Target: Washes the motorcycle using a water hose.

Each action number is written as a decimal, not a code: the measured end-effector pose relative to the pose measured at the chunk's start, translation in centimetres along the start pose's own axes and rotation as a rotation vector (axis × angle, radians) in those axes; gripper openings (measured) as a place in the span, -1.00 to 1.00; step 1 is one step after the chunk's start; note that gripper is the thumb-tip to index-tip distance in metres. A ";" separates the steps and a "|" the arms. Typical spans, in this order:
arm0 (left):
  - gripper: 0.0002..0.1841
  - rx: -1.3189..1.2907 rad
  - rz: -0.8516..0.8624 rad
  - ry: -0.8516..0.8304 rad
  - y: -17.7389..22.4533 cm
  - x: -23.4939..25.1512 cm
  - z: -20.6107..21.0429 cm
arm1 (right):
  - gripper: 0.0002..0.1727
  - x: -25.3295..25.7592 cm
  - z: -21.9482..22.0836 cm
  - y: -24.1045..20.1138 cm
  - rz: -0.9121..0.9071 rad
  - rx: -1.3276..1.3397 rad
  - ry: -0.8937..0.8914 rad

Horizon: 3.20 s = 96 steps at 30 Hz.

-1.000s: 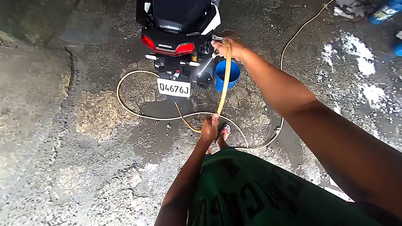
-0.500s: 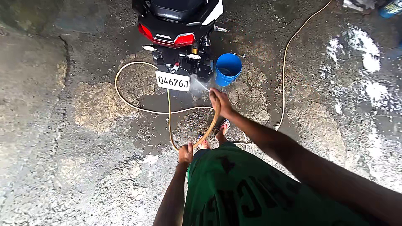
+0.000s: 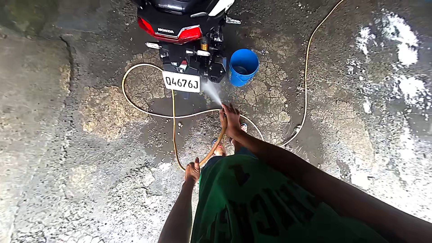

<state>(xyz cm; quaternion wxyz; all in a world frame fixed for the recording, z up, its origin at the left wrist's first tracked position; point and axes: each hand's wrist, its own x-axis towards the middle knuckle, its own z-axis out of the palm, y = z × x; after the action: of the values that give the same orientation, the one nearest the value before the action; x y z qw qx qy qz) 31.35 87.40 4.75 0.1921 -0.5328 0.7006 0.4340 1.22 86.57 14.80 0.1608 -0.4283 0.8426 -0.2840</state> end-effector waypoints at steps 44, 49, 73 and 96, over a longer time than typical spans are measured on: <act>-0.25 -0.597 0.240 0.373 13.7 -1.7 -2.3 | -0.47 19.4 -7.2 -8.1 -0.271 -0.373 -0.172; -0.23 -0.454 0.388 0.186 14.1 1.2 -3.5 | -0.59 24.4 -13.2 -3.0 -0.128 -0.072 -0.103; -0.17 -0.380 0.558 0.126 20.4 -0.6 -3.5 | -0.65 31.5 -18.4 -12.7 -0.155 -0.099 -0.242; -0.14 -0.263 0.505 0.025 19.2 0.8 -2.7 | -0.50 28.8 -19.8 -9.5 -0.191 -0.171 -0.075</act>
<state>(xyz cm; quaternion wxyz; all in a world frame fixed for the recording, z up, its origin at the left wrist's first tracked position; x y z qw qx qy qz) 14.10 85.83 13.39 -0.0017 -0.3670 0.7513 0.5484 -19.73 65.39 35.50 0.1271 -0.5291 0.8125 -0.2092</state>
